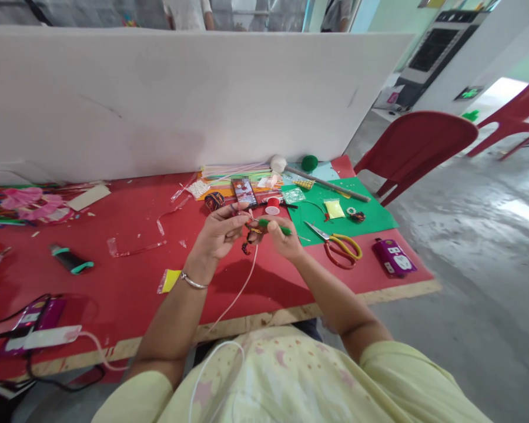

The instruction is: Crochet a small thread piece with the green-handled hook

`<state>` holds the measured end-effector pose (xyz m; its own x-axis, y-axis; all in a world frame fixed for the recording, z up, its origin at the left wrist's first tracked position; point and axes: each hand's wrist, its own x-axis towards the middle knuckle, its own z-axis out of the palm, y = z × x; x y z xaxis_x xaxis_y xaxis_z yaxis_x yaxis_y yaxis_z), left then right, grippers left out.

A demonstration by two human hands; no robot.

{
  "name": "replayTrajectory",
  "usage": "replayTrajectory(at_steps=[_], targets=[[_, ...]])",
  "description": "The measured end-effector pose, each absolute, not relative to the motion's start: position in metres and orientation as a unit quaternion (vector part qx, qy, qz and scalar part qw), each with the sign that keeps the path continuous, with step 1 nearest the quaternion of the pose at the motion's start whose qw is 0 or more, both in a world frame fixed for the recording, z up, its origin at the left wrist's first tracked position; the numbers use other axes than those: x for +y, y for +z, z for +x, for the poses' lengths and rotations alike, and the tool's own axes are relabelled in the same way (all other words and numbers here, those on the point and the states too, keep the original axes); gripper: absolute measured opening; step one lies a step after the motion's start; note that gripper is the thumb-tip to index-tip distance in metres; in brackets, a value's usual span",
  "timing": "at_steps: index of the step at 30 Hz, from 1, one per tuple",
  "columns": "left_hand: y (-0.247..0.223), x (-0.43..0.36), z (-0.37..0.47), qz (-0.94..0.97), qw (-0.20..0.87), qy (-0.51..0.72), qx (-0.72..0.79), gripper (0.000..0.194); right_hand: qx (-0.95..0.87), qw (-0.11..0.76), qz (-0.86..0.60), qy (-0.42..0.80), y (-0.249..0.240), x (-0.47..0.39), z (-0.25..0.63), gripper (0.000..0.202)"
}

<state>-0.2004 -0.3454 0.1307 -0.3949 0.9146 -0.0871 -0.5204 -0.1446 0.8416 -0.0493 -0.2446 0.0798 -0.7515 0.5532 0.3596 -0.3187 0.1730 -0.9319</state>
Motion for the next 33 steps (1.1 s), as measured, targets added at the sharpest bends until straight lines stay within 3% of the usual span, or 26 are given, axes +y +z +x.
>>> replayTrajectory(at_steps=[3,8,14,24,33], targets=[[0.131,-0.343,-0.195,0.231,0.455,0.736,0.445,0.04,-0.719,0.381,-0.093,0.574,0.078,-0.249,-0.052,0.066],[0.129,-0.342,-0.187,0.186,0.495,0.738,0.419,0.042,-0.815,0.48,-0.072,0.316,0.073,-0.245,-0.057,0.061],[0.128,-0.35,-0.196,0.192,0.554,0.701,0.406,0.039,-0.879,0.456,0.019,0.139,0.068,-0.217,-0.052,0.058],[0.128,-0.352,-0.204,0.201,0.571,0.675,0.422,0.037,-0.909,0.392,0.085,0.111,0.072,-0.203,-0.032,0.056],[0.125,-0.35,-0.21,0.237,0.542,0.66,0.463,0.034,-0.928,0.354,0.075,0.086,0.093,-0.205,-0.017,0.039]])
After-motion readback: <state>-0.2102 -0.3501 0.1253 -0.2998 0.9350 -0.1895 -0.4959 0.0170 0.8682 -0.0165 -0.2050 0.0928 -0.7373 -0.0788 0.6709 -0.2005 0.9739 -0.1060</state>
